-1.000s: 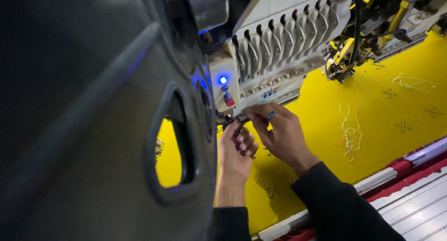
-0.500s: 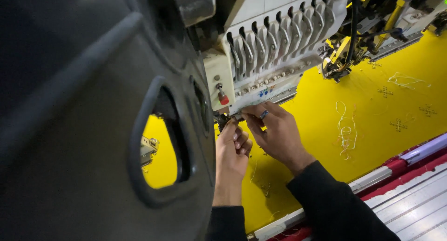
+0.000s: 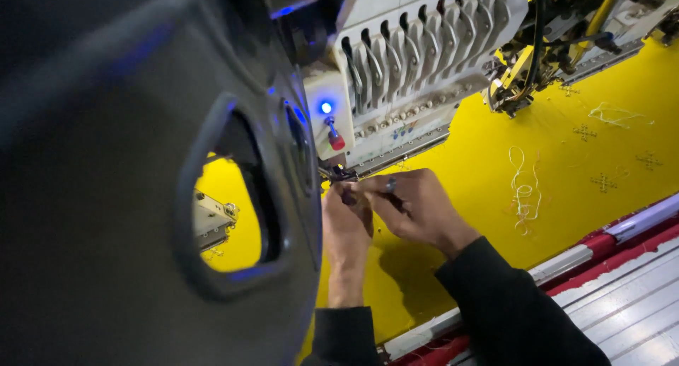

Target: The person threads a white filament through the tension guides and needle area of an industrial embroidery machine. They pull the thread through the mechanism and adjust the spool on the machine's thread rack.

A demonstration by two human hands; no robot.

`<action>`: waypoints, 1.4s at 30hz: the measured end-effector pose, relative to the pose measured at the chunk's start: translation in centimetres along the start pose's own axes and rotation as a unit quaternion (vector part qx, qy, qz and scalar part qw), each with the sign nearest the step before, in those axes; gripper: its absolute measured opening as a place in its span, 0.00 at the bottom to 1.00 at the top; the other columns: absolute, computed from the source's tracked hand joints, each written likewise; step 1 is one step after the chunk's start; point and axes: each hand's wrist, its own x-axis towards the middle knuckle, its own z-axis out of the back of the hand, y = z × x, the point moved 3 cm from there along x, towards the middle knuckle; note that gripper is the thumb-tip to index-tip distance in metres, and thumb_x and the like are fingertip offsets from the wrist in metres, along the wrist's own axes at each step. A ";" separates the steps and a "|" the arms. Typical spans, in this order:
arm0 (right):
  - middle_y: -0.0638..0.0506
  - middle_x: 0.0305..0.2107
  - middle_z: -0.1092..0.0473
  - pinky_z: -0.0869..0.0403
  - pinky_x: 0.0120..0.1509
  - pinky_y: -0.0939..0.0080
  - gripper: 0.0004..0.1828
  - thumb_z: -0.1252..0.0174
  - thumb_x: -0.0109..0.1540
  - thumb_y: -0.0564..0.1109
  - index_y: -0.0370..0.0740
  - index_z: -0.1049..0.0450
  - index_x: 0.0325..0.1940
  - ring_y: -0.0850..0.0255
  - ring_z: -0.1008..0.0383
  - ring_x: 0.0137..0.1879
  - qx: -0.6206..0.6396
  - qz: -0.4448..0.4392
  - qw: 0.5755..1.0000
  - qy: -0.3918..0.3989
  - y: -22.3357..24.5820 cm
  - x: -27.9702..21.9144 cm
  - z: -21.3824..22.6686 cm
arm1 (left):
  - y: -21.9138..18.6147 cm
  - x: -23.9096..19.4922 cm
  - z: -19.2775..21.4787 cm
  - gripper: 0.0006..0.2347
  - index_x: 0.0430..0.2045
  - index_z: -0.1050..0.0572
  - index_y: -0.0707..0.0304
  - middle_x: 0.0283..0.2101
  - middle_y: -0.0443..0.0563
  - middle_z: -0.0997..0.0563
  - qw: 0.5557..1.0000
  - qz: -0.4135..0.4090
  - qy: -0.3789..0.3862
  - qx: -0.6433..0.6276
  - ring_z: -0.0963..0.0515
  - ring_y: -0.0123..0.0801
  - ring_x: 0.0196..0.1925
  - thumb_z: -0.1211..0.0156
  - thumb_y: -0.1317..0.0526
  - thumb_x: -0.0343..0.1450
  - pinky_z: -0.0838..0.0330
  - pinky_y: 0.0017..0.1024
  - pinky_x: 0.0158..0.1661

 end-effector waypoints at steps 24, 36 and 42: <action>0.46 0.19 0.25 0.22 0.35 0.50 0.22 0.43 0.62 0.59 0.39 0.19 0.26 0.45 0.21 0.28 -0.225 -0.309 0.923 -0.032 -6.4 -2.4 -2.0 | 1.0 1.6 0.6 0.08 0.23 0.17 0.58 0.18 0.46 0.22 0.931 -0.203 -0.150 0.263 0.26 0.26 0.20 0.40 0.59 0.69 0.31 0.28 0.26; 0.41 0.23 0.24 0.19 0.40 0.45 0.18 0.43 0.62 0.54 0.38 0.17 0.33 0.44 0.18 0.31 -0.195 -0.291 0.937 -0.014 -6.4 -2.5 -2.0 | 2.1 1.8 0.0 0.09 0.35 0.14 0.64 0.32 0.61 0.14 0.914 -0.248 -0.160 0.280 0.14 0.39 0.34 0.39 0.62 0.68 0.22 0.34 0.35; 0.37 0.27 0.22 0.19 0.45 0.42 0.16 0.42 0.63 0.50 0.34 0.16 0.39 0.40 0.18 0.33 -0.180 -0.279 0.943 -0.020 -6.2 -2.6 -2.0 | 2.5 1.9 0.0 0.08 0.38 0.14 0.63 0.38 0.62 0.13 0.911 -0.267 -0.151 0.276 0.13 0.41 0.37 0.38 0.64 0.69 0.19 0.34 0.38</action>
